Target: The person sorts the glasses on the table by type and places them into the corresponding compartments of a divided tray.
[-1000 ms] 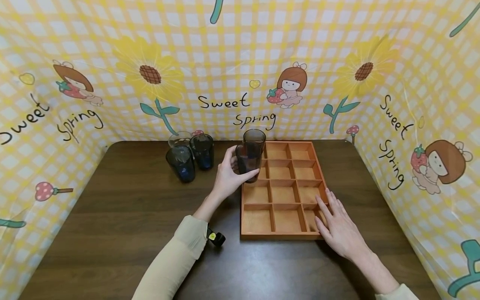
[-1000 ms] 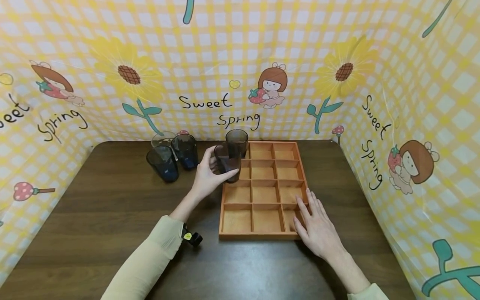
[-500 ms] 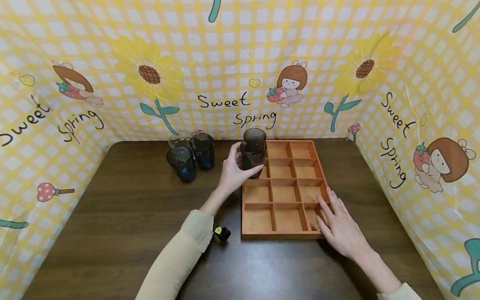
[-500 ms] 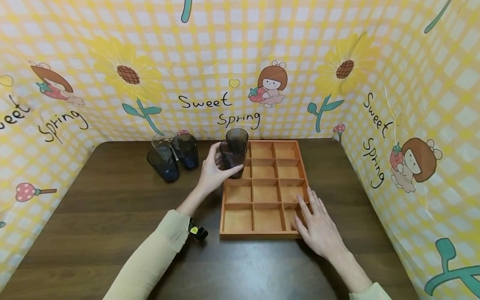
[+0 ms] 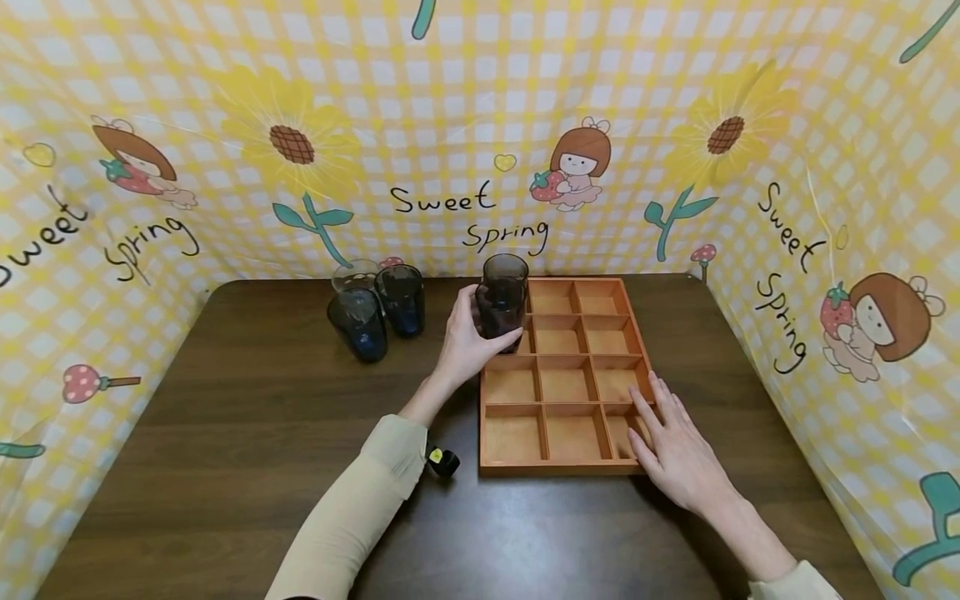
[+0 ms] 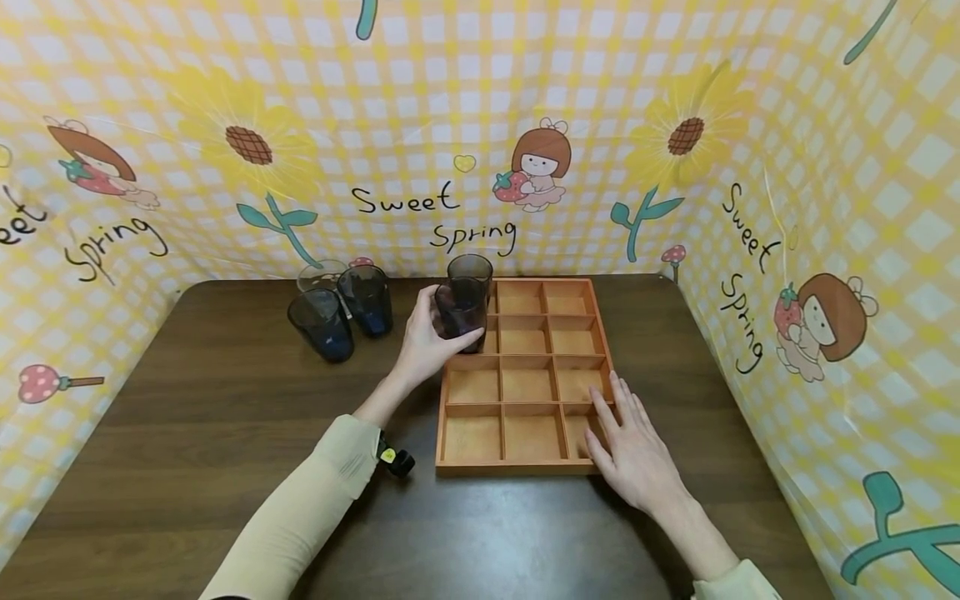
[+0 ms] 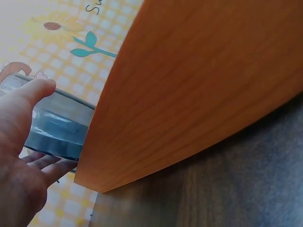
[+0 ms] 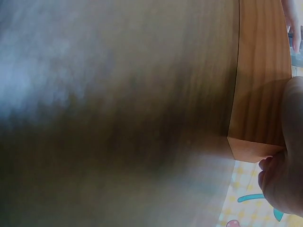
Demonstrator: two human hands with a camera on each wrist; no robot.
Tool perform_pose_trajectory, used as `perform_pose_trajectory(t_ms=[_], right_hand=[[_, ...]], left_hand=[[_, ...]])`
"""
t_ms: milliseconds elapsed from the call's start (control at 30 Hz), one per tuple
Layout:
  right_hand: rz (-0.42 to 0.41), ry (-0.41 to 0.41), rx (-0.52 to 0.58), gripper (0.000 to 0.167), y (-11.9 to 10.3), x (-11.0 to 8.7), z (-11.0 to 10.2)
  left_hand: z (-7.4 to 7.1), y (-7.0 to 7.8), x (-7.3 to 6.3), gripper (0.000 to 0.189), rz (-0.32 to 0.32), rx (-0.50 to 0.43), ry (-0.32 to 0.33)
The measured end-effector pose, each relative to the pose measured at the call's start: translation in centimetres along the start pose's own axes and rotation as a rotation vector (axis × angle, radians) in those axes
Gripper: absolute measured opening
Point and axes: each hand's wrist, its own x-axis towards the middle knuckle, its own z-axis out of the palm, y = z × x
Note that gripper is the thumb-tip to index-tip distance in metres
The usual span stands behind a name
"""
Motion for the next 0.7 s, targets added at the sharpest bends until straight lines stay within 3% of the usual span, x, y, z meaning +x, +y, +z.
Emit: perform_pose_trajectory(t_ms=[433, 700], right_hand=[[-0.002, -0.011, -0.006, 0.067, -0.16, 0.29, -0.27], [0.011, -0.026, -0.005, 0.067, -0.17, 0.18, -0.25]], left_hand=[[-0.15, 0.22, -0.05, 0.091, -0.043, 0.177, 0.025], [0.06, -0.24, -0.19, 0.094, -0.029, 0.249, 0.017]])
